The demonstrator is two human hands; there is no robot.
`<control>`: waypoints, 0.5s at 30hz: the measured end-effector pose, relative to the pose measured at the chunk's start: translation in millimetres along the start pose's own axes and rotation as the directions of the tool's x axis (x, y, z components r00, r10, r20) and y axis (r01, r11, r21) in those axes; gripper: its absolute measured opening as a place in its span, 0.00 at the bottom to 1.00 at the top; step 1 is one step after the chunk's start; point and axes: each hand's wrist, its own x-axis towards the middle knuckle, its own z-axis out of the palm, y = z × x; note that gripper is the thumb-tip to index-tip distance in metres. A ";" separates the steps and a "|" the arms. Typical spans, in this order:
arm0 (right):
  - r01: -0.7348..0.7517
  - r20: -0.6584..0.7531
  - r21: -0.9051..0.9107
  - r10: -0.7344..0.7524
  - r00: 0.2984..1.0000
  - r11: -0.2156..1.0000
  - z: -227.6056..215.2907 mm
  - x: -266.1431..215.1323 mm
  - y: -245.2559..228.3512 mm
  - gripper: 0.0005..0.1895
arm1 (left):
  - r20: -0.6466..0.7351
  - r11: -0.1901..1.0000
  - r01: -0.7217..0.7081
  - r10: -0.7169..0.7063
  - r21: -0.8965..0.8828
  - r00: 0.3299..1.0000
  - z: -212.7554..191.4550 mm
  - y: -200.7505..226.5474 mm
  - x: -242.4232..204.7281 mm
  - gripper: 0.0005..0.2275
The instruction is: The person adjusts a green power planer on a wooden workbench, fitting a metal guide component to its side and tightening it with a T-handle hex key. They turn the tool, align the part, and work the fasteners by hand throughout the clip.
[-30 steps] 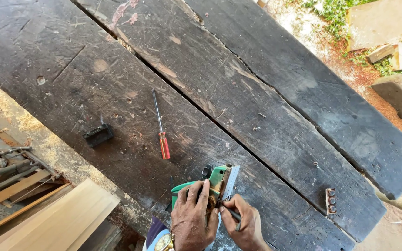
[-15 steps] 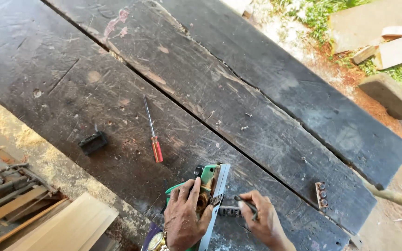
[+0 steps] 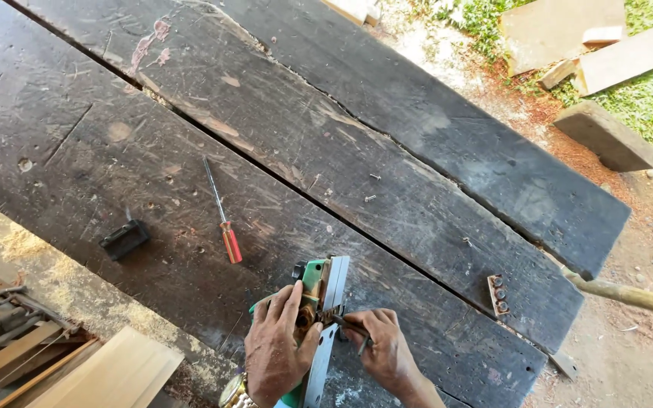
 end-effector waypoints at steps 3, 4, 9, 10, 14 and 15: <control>0.077 -0.002 0.012 -0.077 0.997 0.997 -0.7 2.3 2.2 0.11 | 0.008 1.000 0.013 -0.013 0.006 1.000 -0.9 4.0 -0.3 0.35; 0.135 -0.005 0.007 -0.135 0.991 0.991 -0.1 5.1 3.4 0.11 | 0.014 0.999 0.033 -0.033 0.010 0.999 -3.2 6.0 0.9 0.36; 0.218 0.061 -0.057 -0.215 0.975 0.974 0.6 17.8 -2.3 0.08 | 0.012 0.999 0.042 -0.042 0.020 0.999 -5.0 10.0 2.4 0.36; 0.196 0.100 -0.058 -0.189 0.977 0.979 2.5 19.3 -1.8 0.06 | 0.015 0.999 0.043 -0.044 0.020 0.999 -4.5 9.8 2.1 0.37; -0.166 0.117 0.117 0.152 0.981 0.979 16.7 21.4 -10.3 0.03 | 0.004 0.998 0.062 -0.062 0.009 0.998 -4.0 9.0 3.5 0.36; -0.284 0.098 0.231 0.268 0.958 0.931 20.0 21.2 -6.9 0.04 | -0.012 1.000 0.017 -0.017 0.015 1.000 -1.6 5.3 4.6 0.36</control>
